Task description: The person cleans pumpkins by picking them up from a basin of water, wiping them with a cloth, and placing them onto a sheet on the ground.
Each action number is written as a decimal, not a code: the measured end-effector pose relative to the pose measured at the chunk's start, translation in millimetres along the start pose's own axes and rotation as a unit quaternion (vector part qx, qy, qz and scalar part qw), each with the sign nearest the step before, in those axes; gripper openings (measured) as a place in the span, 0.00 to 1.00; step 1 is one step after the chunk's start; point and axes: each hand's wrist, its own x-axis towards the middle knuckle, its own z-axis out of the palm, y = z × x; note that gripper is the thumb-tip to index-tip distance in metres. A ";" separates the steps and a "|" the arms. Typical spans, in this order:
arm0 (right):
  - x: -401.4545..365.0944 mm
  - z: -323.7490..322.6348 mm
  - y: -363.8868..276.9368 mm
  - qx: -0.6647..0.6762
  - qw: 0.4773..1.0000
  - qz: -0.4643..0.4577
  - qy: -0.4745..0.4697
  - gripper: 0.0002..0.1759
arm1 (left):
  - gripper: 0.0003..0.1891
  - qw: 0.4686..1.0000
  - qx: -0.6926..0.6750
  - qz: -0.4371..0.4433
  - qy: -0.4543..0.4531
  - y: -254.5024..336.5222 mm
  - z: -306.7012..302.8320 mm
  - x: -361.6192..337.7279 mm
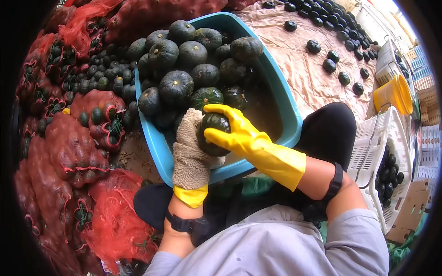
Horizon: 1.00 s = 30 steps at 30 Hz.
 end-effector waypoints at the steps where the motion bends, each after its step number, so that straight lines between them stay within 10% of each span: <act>1: -0.9 1.9 -7.6 0.139 0.988 0.073 0.006 0.34 | 0.33 1.000 -0.024 -0.017 -0.008 -0.7 1.9 -1.6; 4: 12.5 17.2 36.1 0.309 0.941 0.031 0.137 0.37 | 0.33 0.985 -0.148 -0.045 0.077 -16.3 31.3 -6.6; 8: 23.4 -23.7 13.2 -0.280 0.938 -0.202 0.013 0.44 | 0.36 0.993 -0.057 0.017 0.103 -13.8 17.6 -16.6; 10: 11.7 -22.6 -19.0 -0.318 0.937 -0.118 -0.079 0.44 | 0.34 0.997 -0.022 0.050 0.058 -17.4 3.2 -13.0; 13: -1.9 -19.4 -49.4 -0.094 0.986 0.097 -0.102 0.42 | 0.31 0.997 -0.038 0.052 0.040 -27.0 0.7 -9.0; 15: 20.7 8.6 24.3 0.028 0.998 -0.059 -0.023 0.41 | 0.29 0.992 -0.092 0.026 0.084 -27.5 16.8 -8.8; 17: 14.3 16.3 26.2 0.130 0.983 0.091 0.097 0.41 | 0.27 0.983 -0.136 0.008 0.123 -26.2 29.7 -9.4; 21: 15.0 -16.9 10.9 -0.276 0.944 -0.177 -0.029 0.50 | 0.24 0.991 -0.084 0.036 0.095 -25.8 14.7 -10.9; 22: 4.5 -16.9 -19.1 -0.317 0.942 -0.083 -0.080 0.50 | 0.23 0.993 -0.067 0.049 0.078 -25.7 8.5 -10.2; 24: -0.2 -13.1 -26.0 -0.133 0.982 -0.098 -0.092 0.47 | 0.21 0.995 -0.063 0.062 0.053 -32.9 -1.0 -7.2; 25: -10.5 -7.8 -41.2 0.045 0.994 0.060 -0.076 0.45 | 0.21 0.994 -0.076 0.060 0.054 -35.6 0.8 -5.2; 26: 7.2 3.4 15.2 0.134 0.991 -0.022 -0.021 0.42 | 0.20 0.991 -0.102 0.050 0.072 -36.6 8.8 -3.7; 29: 21.2 18.6 37.1 0.123 0.981 -0.073 0.133 0.42 | 0.19 0.963 -0.219 0.018 0.154 -34.0 40.2 0.6; 30: 24.1 9.6 37.8 -0.088 0.977 -0.109 0.160 0.46 | 0.19 0.960 -0.233 0.022 0.153 -34.7 40.5 1.3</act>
